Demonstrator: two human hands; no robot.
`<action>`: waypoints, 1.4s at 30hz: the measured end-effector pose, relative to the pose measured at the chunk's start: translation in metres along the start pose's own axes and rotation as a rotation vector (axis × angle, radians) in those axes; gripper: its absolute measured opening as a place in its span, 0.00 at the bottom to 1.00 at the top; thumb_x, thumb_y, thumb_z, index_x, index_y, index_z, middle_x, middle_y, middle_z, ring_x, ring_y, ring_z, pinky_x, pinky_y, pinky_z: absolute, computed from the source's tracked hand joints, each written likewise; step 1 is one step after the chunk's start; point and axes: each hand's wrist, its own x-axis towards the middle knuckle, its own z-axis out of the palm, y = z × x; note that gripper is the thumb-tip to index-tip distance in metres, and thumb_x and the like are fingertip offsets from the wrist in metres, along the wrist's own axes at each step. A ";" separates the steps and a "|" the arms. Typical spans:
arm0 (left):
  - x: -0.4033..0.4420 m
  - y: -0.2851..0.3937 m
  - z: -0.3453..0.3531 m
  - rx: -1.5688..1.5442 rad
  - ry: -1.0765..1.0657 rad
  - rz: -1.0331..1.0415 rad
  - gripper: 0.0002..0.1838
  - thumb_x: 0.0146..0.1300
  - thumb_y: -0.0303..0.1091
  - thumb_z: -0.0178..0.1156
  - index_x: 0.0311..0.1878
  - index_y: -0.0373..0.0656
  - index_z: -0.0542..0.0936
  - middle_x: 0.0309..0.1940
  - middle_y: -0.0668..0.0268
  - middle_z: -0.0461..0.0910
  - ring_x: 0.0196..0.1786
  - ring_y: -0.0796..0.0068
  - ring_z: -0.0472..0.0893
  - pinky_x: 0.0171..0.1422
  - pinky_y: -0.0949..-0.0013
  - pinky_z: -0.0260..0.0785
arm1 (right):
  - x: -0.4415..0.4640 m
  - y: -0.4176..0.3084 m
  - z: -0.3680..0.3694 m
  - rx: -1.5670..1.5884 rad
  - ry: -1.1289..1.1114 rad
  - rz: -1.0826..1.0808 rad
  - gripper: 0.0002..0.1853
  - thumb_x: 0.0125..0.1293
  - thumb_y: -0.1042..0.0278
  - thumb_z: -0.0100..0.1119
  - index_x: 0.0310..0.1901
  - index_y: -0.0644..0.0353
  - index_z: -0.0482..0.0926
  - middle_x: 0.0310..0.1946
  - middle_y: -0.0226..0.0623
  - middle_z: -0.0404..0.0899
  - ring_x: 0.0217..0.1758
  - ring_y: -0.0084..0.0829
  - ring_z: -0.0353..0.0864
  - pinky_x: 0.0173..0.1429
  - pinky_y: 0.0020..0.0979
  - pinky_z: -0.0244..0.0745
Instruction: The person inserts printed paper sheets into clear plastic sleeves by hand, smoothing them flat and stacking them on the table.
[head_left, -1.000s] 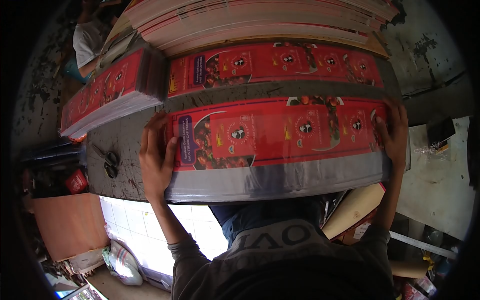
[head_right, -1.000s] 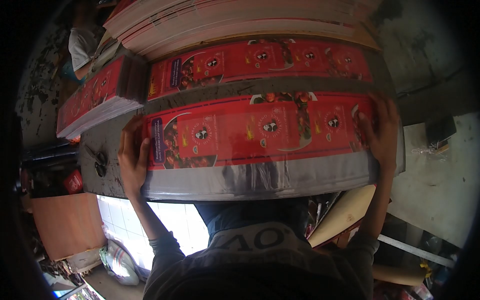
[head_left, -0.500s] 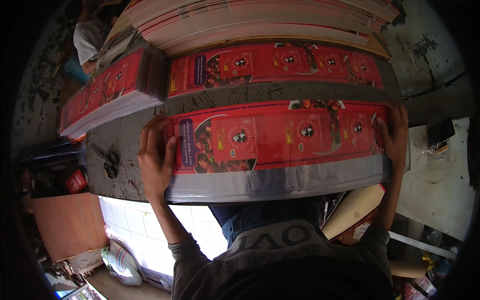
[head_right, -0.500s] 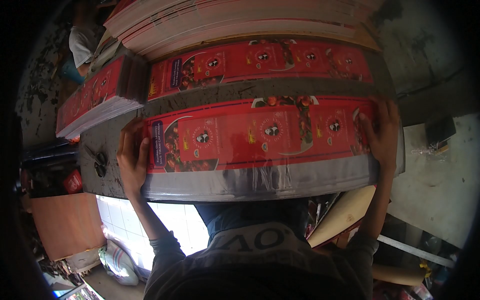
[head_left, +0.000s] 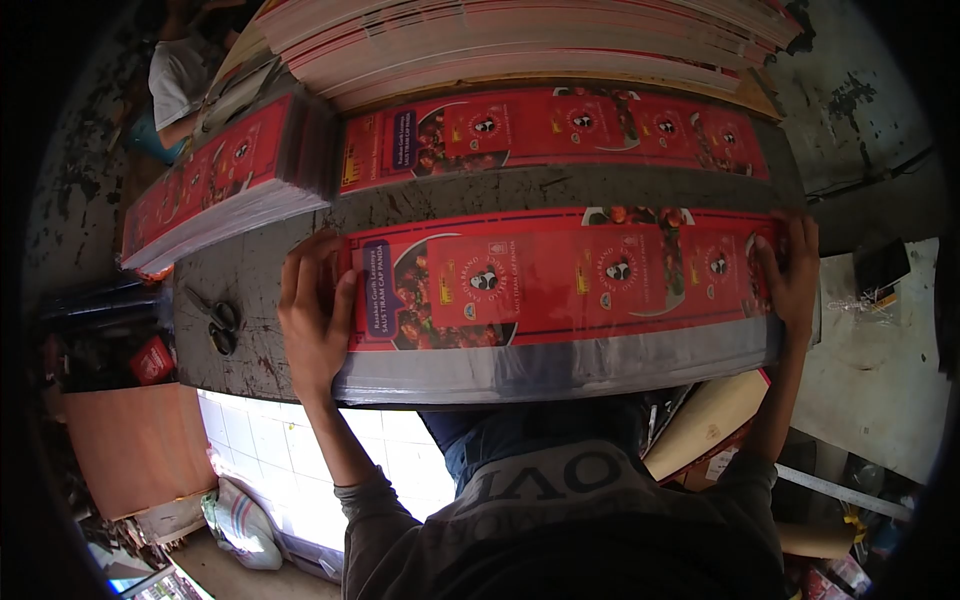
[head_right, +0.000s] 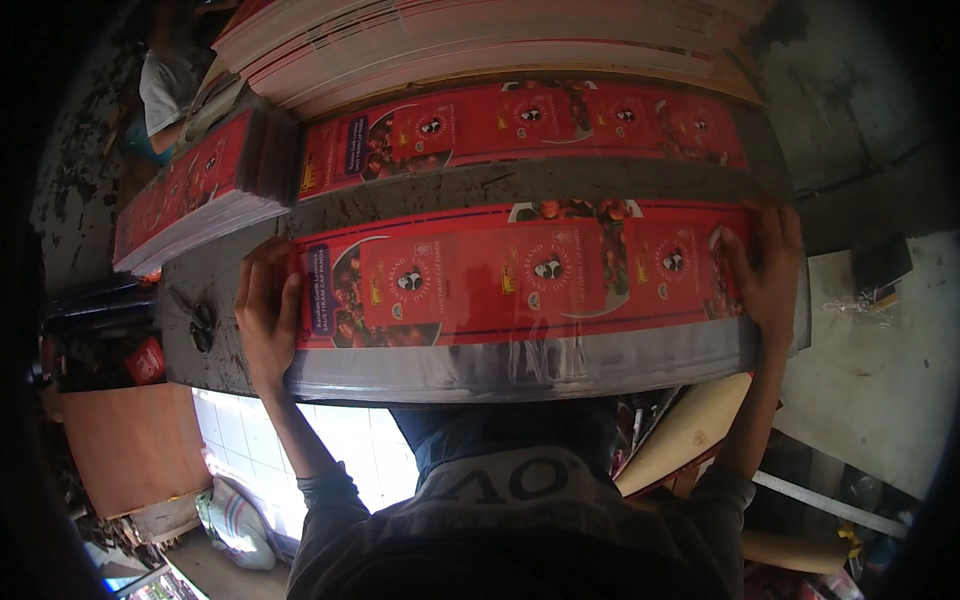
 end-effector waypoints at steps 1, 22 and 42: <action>0.000 0.000 0.000 0.015 0.003 0.015 0.13 0.58 0.29 0.56 0.47 0.40 0.75 0.49 0.57 0.74 0.49 0.58 0.77 0.47 0.62 0.73 | 0.000 0.000 0.000 -0.001 0.001 -0.001 0.18 0.56 0.63 0.59 0.47 0.61 0.72 0.42 0.44 0.69 0.45 0.44 0.71 0.46 0.37 0.66; -0.003 -0.002 0.000 0.010 0.041 -0.006 0.09 0.59 0.27 0.55 0.43 0.40 0.76 0.42 0.59 0.75 0.41 0.63 0.80 0.41 0.64 0.73 | -0.001 0.002 -0.001 -0.018 -0.034 0.026 0.20 0.50 0.62 0.65 0.41 0.64 0.70 0.37 0.43 0.69 0.43 0.43 0.68 0.45 0.37 0.64; -0.005 0.001 -0.002 -0.030 0.015 -0.047 0.11 0.59 0.29 0.54 0.45 0.42 0.76 0.44 0.59 0.75 0.41 0.62 0.80 0.42 0.63 0.72 | -0.005 -0.003 -0.001 0.009 0.074 -0.007 0.13 0.52 0.66 0.63 0.34 0.65 0.72 0.30 0.44 0.67 0.34 0.45 0.70 0.38 0.37 0.65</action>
